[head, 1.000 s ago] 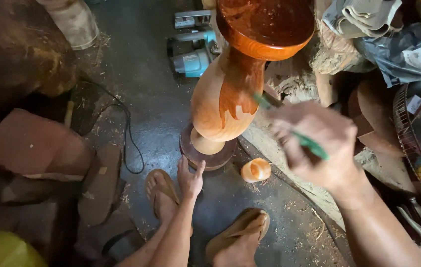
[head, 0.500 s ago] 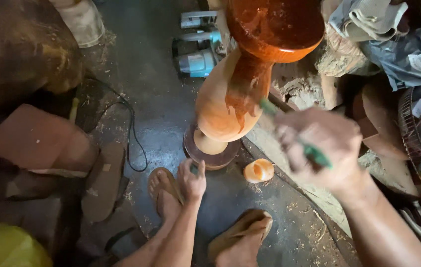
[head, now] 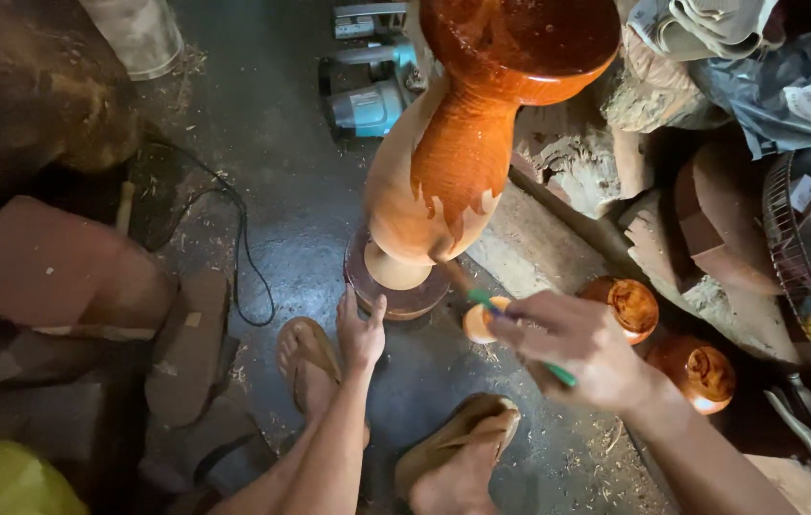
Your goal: Applying a liquid stain or finish to a turned wooden pedestal using a paintbrush
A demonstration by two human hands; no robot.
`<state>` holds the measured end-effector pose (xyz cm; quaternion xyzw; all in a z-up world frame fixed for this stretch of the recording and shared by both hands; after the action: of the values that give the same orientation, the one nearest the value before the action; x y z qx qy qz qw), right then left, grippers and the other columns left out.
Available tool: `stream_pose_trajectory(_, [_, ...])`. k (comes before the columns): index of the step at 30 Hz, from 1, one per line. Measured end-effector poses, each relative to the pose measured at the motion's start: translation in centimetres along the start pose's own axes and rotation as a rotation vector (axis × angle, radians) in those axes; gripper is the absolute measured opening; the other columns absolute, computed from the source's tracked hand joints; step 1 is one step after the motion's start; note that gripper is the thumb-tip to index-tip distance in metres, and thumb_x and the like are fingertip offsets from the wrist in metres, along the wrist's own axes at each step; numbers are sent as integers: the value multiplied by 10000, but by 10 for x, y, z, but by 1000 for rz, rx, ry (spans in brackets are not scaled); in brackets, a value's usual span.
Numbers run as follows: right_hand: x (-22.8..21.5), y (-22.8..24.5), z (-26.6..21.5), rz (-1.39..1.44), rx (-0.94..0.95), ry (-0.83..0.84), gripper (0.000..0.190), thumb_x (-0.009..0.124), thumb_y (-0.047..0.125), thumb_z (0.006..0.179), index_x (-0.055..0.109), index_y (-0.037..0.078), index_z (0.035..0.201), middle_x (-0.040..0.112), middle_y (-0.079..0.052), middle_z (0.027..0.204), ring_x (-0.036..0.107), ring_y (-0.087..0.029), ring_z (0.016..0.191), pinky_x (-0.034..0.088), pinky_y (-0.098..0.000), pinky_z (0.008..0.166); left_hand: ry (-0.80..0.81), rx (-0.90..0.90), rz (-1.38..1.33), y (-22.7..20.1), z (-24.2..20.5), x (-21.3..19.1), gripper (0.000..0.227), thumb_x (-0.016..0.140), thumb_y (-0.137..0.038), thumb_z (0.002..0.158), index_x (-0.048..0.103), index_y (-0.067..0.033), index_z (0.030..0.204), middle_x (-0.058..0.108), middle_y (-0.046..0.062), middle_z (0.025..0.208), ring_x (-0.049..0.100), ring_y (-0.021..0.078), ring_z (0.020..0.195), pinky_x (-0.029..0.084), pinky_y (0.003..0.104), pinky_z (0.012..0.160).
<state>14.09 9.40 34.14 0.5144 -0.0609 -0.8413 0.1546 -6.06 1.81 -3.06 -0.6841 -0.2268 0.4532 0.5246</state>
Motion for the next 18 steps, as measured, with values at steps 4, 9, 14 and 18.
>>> stream_pose_trajectory(4, [-52,-5,6,-37,5,-160,218,601,148,931,763,65,1051,691,-186,906,676,-228,632,584,-329,538,-77,110,66,12,-2,3,771,754,-464,879,556,14,1451,601,289,1332,603,436,1246,485,488,1048])
stream_pose_trajectory(9, [-58,9,-2,-39,-19,-174,194,581,106,921,766,103,978,705,-149,870,656,-183,575,564,-305,479,24,-86,4,-18,-9,-13,828,744,-476,855,500,-20,1503,542,280,1428,541,437,1332,431,517,1132])
stream_pose_trajectory(14, [-16,15,32,-107,-94,-26,186,574,20,870,734,68,951,663,-151,785,680,-264,610,541,-307,466,45,-63,91,2,-7,-1,843,740,-525,858,498,-65,1522,537,230,1447,554,398,1334,455,487,1119])
stream_pose_trajectory(18, [-51,-7,28,-182,-86,-102,249,540,59,893,748,63,1030,686,-184,863,684,-276,658,585,-351,512,-103,111,35,10,-9,2,777,775,-447,848,579,41,1420,598,305,1308,599,472,1237,487,518,1049])
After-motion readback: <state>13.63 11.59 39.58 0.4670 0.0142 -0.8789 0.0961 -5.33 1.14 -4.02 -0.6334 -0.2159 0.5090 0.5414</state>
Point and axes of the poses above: each hand's wrist, its own z-axis towards the middle knuckle, its own x-axis out of the palm, y = z × x, the point moved 5 cm from there along z, towards the middle knuckle
